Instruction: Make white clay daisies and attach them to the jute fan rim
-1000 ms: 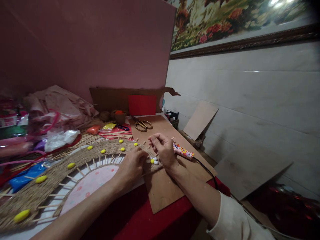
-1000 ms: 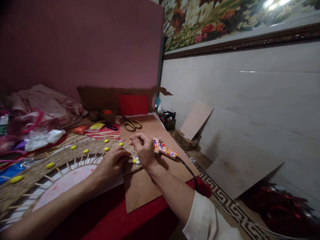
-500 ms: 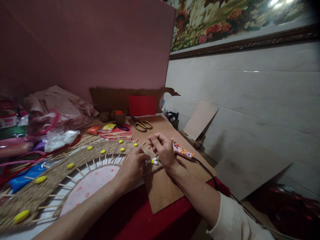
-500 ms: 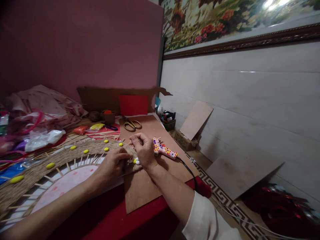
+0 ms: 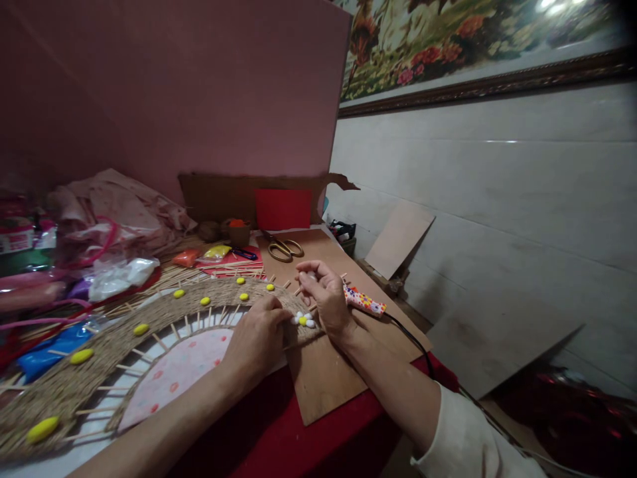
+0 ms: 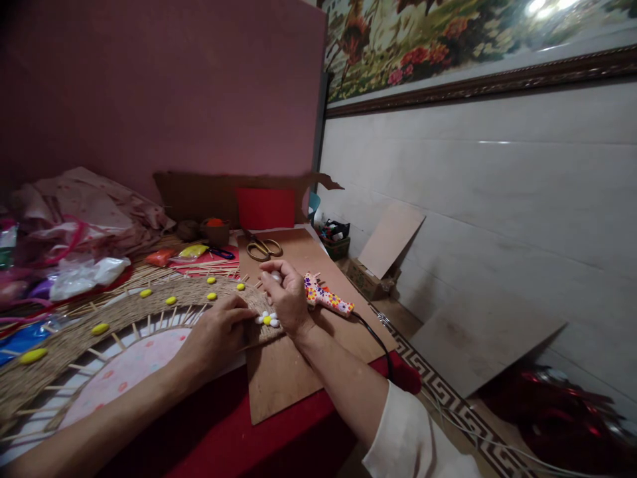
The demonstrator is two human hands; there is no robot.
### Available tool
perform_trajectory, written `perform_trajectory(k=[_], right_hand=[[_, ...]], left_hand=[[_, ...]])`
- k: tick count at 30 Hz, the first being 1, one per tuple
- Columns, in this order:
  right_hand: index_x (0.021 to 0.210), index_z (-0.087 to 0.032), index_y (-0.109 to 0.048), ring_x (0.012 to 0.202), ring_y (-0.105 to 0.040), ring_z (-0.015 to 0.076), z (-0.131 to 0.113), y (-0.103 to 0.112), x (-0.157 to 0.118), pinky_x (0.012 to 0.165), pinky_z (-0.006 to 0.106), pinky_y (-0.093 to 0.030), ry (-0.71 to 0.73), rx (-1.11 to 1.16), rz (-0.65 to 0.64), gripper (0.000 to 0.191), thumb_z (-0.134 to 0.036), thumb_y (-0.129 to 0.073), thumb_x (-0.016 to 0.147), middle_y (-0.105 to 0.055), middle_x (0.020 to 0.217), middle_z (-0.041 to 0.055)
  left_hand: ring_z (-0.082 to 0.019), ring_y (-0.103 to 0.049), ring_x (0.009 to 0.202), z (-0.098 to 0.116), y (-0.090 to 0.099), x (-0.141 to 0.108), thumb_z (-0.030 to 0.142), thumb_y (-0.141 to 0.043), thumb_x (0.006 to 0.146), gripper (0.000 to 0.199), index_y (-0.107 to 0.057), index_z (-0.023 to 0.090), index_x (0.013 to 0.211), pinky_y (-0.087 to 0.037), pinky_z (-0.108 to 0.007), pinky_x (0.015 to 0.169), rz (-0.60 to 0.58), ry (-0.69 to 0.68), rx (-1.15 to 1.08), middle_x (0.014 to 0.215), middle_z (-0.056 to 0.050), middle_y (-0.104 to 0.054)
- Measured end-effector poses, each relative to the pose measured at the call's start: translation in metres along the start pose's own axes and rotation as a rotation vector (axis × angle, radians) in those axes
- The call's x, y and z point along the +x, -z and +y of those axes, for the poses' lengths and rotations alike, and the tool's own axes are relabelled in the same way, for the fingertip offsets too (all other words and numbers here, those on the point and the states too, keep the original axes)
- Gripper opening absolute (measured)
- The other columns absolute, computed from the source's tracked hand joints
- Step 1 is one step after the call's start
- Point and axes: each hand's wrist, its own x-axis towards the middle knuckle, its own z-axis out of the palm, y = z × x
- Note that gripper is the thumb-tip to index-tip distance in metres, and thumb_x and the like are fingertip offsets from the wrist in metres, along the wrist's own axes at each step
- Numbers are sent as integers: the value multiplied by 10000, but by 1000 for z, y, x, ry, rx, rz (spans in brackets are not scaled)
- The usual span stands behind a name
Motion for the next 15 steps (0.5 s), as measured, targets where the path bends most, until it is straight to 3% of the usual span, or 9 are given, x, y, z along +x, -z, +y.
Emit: perform_trajectory(k=[5, 8, 11, 15], right_hand=[[999, -201, -525, 681, -578, 90, 6, -3, 2, 520, 176, -472, 51, -38, -88, 324, -180, -612, 688, -571, 922, 13], [1000, -218, -488, 692, -612, 96, 8, -4, 0, 550, 208, -504, 95, -83, -95, 293, -215, -612, 735, -560, 1017, 25], [955, -216, -523, 715, -619, 114, 7, -4, -4, 597, 234, -510, 136, -170, -103, 214, -269, -629, 777, -587, 972, 20], [884, -206, -620, 771, -579, 132, 0, -3, -10, 676, 247, -483, 338, -460, -107, 125, -245, -668, 775, -586, 870, 15]], left_hand=[[-194, -577, 735, 1, 3, 0, 89, -413, 781, 327, -723, 190, 758, -445, -328, 671, -9, -23, -21, 871, -91, -626], [-188, -595, 741, -3, 10, 4, 110, -459, 768, 256, -699, 178, 825, -448, -314, 677, 129, 117, -228, 818, -65, -649], [-184, -606, 733, -7, 19, 9, 172, -497, 784, 187, -651, 151, 888, -455, -311, 685, 302, 268, -444, 778, -46, -657], [-165, -590, 722, -4, 28, 9, 313, -522, 834, 181, -612, 161, 876, -457, -286, 657, 361, 218, -676, 773, -24, -640]])
